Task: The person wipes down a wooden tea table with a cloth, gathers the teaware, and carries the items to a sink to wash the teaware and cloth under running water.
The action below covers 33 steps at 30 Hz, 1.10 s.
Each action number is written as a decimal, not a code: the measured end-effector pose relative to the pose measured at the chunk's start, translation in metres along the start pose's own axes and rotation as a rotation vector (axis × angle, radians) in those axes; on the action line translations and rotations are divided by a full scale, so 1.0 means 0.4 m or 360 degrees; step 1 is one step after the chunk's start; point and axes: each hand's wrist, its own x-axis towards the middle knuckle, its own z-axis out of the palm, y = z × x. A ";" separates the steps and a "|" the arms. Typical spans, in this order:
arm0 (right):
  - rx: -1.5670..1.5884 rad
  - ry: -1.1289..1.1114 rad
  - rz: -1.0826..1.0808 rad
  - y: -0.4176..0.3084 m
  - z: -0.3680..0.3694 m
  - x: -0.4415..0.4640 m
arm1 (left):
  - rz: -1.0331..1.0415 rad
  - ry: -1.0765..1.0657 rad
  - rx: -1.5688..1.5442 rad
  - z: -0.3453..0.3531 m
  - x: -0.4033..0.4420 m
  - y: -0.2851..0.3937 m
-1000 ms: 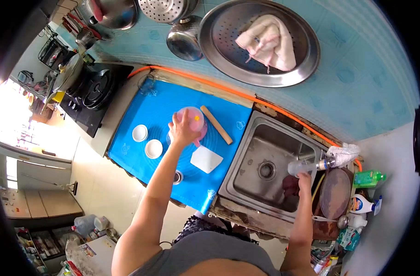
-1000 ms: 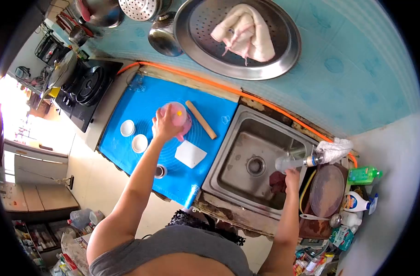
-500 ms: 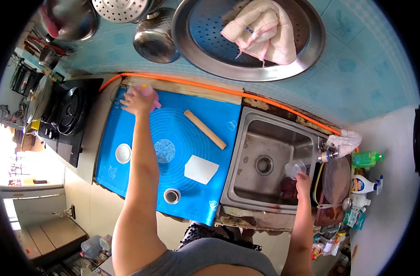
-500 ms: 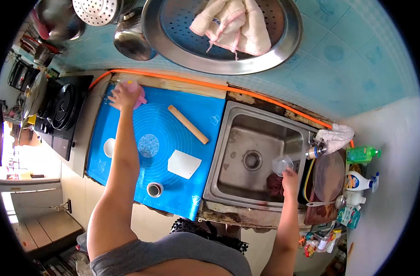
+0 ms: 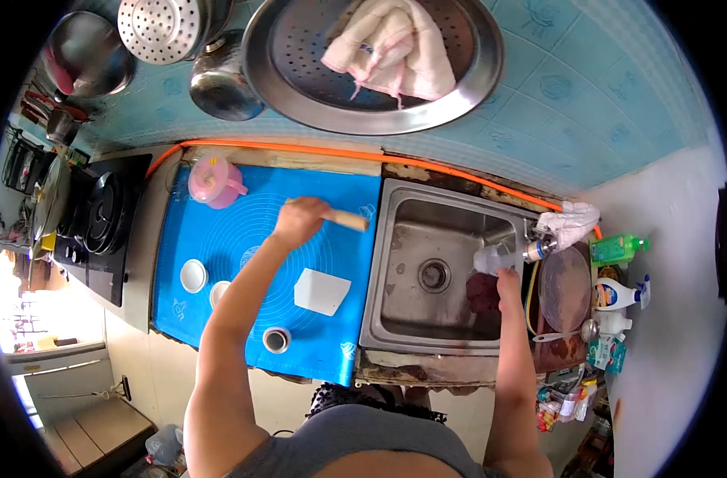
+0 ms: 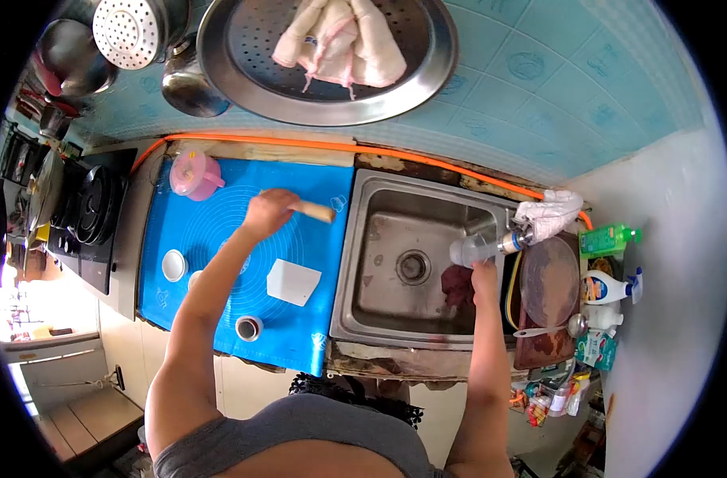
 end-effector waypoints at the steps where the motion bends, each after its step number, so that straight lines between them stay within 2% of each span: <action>1: 0.0010 0.0052 -0.0131 0.014 0.005 0.028 | -0.0112 0.0191 -0.0221 -0.041 0.005 0.026; 3: 0.0026 0.0141 -0.0394 0.037 0.016 0.070 | -0.0311 0.0296 -0.0580 -0.098 0.012 0.072; 6: -0.0729 -0.0138 -0.0492 -0.016 -0.003 0.034 | -0.0425 0.0411 -0.0830 -0.152 0.004 0.121; 7: -0.0617 -0.0108 -0.0506 -0.028 -0.005 0.007 | -0.0436 0.0433 -0.0885 -0.170 -0.004 0.141; 8: -0.0689 -0.0254 -0.0433 -0.021 -0.022 0.035 | -0.0447 0.0462 -0.0938 -0.183 -0.010 0.153; 10: -0.0279 0.0016 -0.0353 -0.063 0.005 -0.001 | -0.0497 0.0431 -0.1157 -0.188 -0.031 0.154; 12: 0.0005 0.0050 -0.0225 -0.040 0.014 0.072 | -0.0584 0.0451 -0.1376 -0.196 -0.051 0.153; 13: 0.0002 -0.0010 -0.0273 -0.019 0.015 0.095 | -0.0716 0.0480 -0.1596 -0.205 -0.063 0.151; 16: 0.0056 -0.0319 -0.0312 -0.025 0.030 0.080 | -0.1102 0.0740 -0.1592 -0.258 -0.143 0.055; 17: 0.0020 -0.0364 -0.0265 -0.032 0.026 0.074 | -0.1154 0.0890 -0.1294 -0.264 -0.192 -0.018; 18: -0.0021 -0.0390 -0.0210 -0.040 0.023 0.066 | -0.1192 0.1069 -0.1227 -0.285 -0.239 -0.091; 20: -0.0013 -0.0113 -0.0064 -0.081 0.041 0.000 | -0.1357 0.1281 -0.1101 -0.334 -0.339 -0.237; 21: -0.0082 -0.0109 -0.0002 -0.068 0.042 0.009 | -0.1475 0.1208 -0.0800 -0.352 -0.401 -0.327; 23: -0.0214 -0.0078 0.0131 -0.046 0.026 0.027 | -0.2053 0.0847 0.0098 -0.441 -0.424 -0.358; 24: -0.0208 -0.0042 0.0113 -0.038 0.030 0.023 | -0.2168 0.0637 0.0356 -0.467 -0.430 -0.377; 29: -0.0355 -0.0028 0.0147 -0.045 0.049 -0.044 | -0.2241 -0.0013 0.0933 -0.393 -0.493 -0.582; 33: -0.0365 0.0039 0.0116 -0.006 0.036 -0.032 | -0.2099 -0.0017 0.1096 -0.337 -0.467 -0.652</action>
